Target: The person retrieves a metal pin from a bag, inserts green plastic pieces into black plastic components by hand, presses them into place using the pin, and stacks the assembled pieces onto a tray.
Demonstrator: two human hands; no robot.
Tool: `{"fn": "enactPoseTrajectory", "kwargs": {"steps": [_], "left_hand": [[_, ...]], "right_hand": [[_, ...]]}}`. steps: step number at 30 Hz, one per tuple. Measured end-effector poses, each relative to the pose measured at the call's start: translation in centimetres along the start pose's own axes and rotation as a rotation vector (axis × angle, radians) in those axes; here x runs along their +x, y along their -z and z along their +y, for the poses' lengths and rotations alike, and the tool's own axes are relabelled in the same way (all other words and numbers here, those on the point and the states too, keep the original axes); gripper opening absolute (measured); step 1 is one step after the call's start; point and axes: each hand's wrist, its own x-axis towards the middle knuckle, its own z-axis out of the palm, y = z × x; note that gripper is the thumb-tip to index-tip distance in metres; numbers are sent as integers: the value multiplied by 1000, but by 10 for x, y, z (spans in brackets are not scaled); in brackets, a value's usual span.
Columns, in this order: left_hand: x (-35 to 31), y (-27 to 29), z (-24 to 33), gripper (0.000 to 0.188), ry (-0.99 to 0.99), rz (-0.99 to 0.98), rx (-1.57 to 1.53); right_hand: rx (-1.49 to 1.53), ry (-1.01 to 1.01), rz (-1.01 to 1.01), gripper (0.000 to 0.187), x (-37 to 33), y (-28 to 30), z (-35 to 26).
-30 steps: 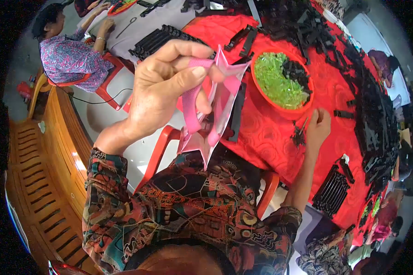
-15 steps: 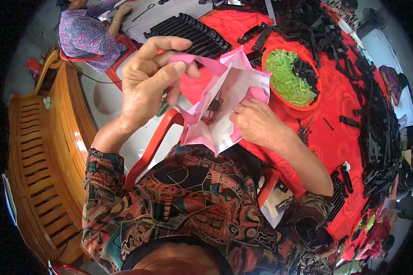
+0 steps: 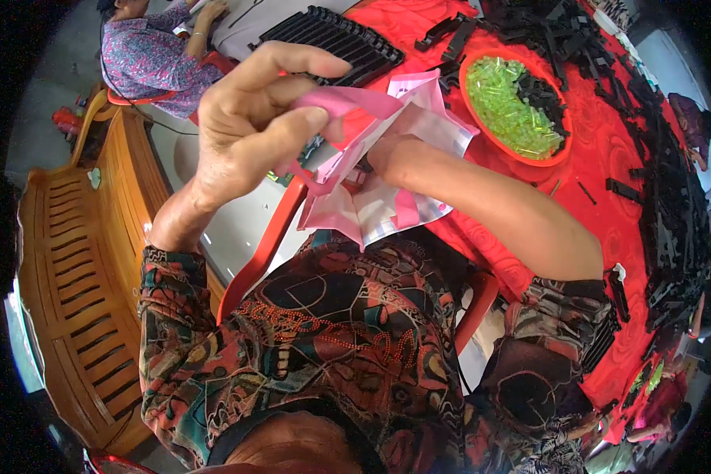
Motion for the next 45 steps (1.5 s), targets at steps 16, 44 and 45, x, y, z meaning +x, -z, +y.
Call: {"fn": "enactPoseTrajectory", "kwargs": {"steps": [16,44,45], "left_hand": [[-23,21,9,31,24,-35,95],[-32,27,-1,27,134,100,167],[-30,26,-2,27,107,112,146]], "right_hand": [[-246,-45,-177,31,28,-6,-20],[-266,77,-61,20,13,2,19],[-238,22,-116,26,17,-6,23]]}}
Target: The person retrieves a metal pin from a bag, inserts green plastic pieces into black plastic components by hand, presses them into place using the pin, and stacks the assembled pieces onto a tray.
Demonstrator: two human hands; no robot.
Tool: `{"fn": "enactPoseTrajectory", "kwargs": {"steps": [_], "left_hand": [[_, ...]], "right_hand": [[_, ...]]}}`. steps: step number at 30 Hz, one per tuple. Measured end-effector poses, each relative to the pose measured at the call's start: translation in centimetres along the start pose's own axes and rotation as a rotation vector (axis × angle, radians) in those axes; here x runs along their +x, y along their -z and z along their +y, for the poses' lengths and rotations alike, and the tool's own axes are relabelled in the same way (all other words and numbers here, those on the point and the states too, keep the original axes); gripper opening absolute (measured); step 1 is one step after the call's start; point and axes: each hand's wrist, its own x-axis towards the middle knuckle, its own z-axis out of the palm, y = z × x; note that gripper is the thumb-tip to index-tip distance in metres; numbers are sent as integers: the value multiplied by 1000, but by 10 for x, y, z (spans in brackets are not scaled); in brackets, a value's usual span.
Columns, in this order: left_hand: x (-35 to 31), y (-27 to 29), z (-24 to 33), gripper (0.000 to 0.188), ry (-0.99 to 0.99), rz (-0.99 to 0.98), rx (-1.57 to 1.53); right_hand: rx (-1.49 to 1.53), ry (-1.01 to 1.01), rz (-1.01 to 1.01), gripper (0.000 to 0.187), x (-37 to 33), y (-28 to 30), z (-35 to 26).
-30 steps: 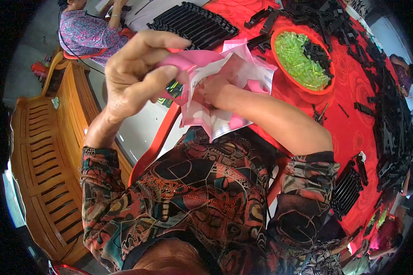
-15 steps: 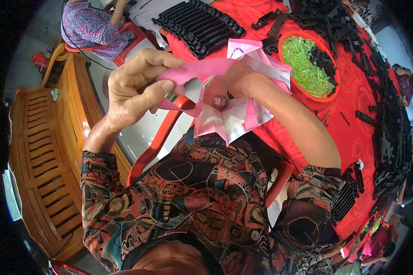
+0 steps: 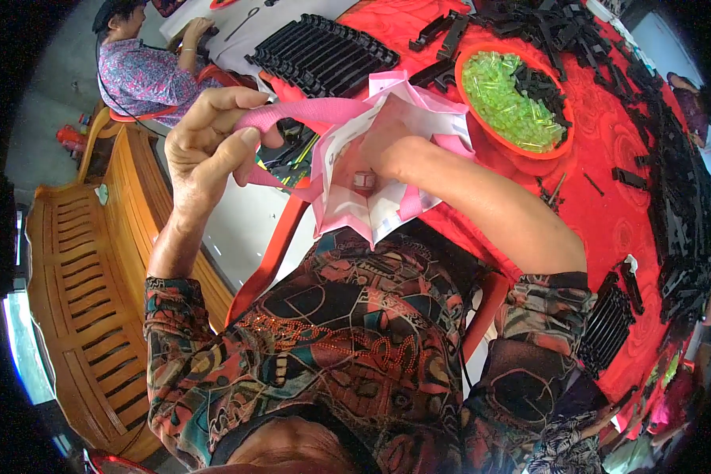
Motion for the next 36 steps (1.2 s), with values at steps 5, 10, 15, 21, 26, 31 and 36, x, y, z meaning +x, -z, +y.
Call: {"fn": "enactPoseTrajectory", "kwargs": {"steps": [5,10,15,21,26,31,36], "left_hand": [[-4,-1,5,27,37,-108,-28],[-7,-10,1,27,-10,-73,-10],[-10,-6,1,26,99,-175,-33],[-12,-14,-7,25,60,-132,-67],[-6,-19,0,24,94,-174,-126],[3,-31,0,21,80,-226,-263],[6,-36,-7,26,-26,-218,-248]], "right_hand": [[341,-86,49,23,-5,1,26],[506,-119,218,24,-3,-11,41],[455,-188,161,22,-17,3,32],[-5,-261,233,28,-8,-32,20],[1464,95,548,14,8,-19,-43],[1608,319,464,20,-15,28,-65],[1188,-7,532,23,-1,10,-75]]}}
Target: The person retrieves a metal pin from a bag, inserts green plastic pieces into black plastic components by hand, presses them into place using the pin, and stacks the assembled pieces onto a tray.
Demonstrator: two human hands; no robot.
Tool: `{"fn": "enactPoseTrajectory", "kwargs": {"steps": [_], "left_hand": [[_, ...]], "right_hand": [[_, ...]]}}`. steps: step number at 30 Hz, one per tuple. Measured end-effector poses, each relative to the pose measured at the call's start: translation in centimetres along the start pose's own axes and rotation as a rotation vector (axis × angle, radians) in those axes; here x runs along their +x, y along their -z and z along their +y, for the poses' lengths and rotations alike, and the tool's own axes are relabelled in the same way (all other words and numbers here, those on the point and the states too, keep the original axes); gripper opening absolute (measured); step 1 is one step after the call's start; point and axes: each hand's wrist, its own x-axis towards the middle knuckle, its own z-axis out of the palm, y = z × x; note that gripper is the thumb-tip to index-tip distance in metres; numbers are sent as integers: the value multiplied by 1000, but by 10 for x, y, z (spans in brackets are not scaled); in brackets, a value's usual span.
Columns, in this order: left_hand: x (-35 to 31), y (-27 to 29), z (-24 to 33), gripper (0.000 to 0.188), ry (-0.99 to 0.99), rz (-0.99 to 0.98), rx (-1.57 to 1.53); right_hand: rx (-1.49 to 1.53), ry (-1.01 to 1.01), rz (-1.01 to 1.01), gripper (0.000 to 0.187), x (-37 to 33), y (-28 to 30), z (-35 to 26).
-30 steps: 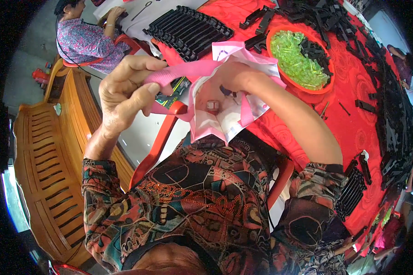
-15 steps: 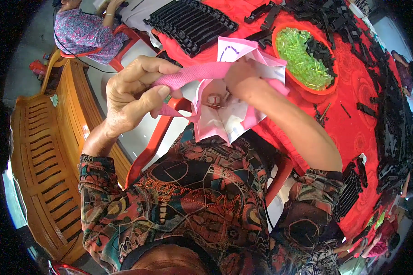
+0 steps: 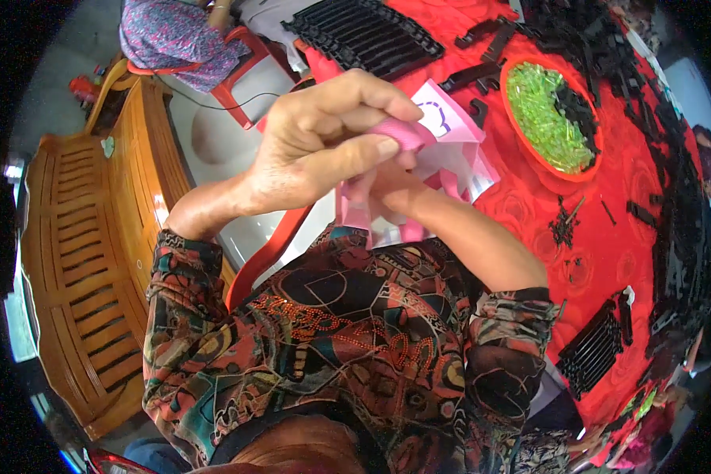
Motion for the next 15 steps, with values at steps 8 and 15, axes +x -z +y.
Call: {"fn": "enactPoseTrajectory", "kwargs": {"steps": [8,15], "left_hand": [[-27,49,-11,21,-32,261,-9],[-51,127,-29,15,21,651,-12]], "right_hand": [[-705,-116,-28,25,19,-26,53],[-962,56,-158,24,57,8,-18]]}}
